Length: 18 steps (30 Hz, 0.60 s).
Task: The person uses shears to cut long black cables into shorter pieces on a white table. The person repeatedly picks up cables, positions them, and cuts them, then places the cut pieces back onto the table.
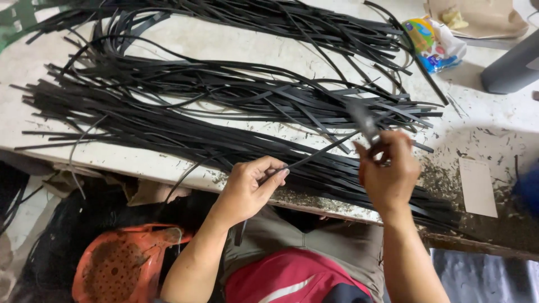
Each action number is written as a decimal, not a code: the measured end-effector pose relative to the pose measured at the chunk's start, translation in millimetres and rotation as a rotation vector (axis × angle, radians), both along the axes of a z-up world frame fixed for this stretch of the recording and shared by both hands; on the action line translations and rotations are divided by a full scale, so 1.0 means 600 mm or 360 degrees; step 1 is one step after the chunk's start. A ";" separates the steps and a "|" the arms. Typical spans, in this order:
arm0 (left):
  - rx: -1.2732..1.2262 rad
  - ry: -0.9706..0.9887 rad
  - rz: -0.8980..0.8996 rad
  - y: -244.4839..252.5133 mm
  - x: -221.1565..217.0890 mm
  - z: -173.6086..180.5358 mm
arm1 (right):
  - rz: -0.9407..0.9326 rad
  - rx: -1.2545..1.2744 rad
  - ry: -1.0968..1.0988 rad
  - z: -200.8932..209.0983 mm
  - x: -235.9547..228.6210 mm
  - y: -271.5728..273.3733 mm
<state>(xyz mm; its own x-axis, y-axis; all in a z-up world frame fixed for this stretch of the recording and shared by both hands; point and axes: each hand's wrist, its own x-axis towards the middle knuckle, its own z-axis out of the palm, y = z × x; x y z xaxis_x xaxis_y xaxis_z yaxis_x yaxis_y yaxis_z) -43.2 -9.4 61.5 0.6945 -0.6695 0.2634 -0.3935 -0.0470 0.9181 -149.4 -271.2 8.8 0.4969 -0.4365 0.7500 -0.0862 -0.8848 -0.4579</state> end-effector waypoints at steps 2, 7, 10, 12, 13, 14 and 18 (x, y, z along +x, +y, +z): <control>0.0009 0.0027 -0.0032 -0.009 -0.004 0.003 | 0.0080 -0.0002 0.0084 0.025 -0.004 0.039; 0.0017 0.0097 -0.0102 -0.024 -0.008 -0.005 | 0.0627 0.0207 0.0270 0.043 0.005 0.085; -0.0012 0.0274 -0.0151 -0.020 -0.009 0.001 | 0.0769 0.0361 0.0379 0.052 0.014 0.080; -0.0002 0.0421 -0.0184 -0.017 -0.007 0.001 | 0.0810 0.0602 0.0452 0.037 0.011 0.064; -0.0001 0.0424 -0.0183 -0.012 -0.004 0.004 | 0.0809 0.0603 0.0454 0.044 0.011 0.061; 0.0011 0.0461 -0.0208 -0.007 -0.001 0.007 | 0.0793 0.0616 0.0427 0.052 0.011 0.057; 0.0085 0.0375 -0.0292 0.037 0.017 0.020 | 0.0679 0.0714 0.0335 0.063 0.006 0.032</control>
<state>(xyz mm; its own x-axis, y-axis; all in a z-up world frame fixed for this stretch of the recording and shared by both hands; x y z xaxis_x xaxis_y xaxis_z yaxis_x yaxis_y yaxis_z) -33.2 13.0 73.6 0.5987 -0.7979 0.0707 -0.1766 -0.0454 0.9832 -145.9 -252.1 46.5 0.8120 -0.4165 0.4089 0.1023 -0.5882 -0.8022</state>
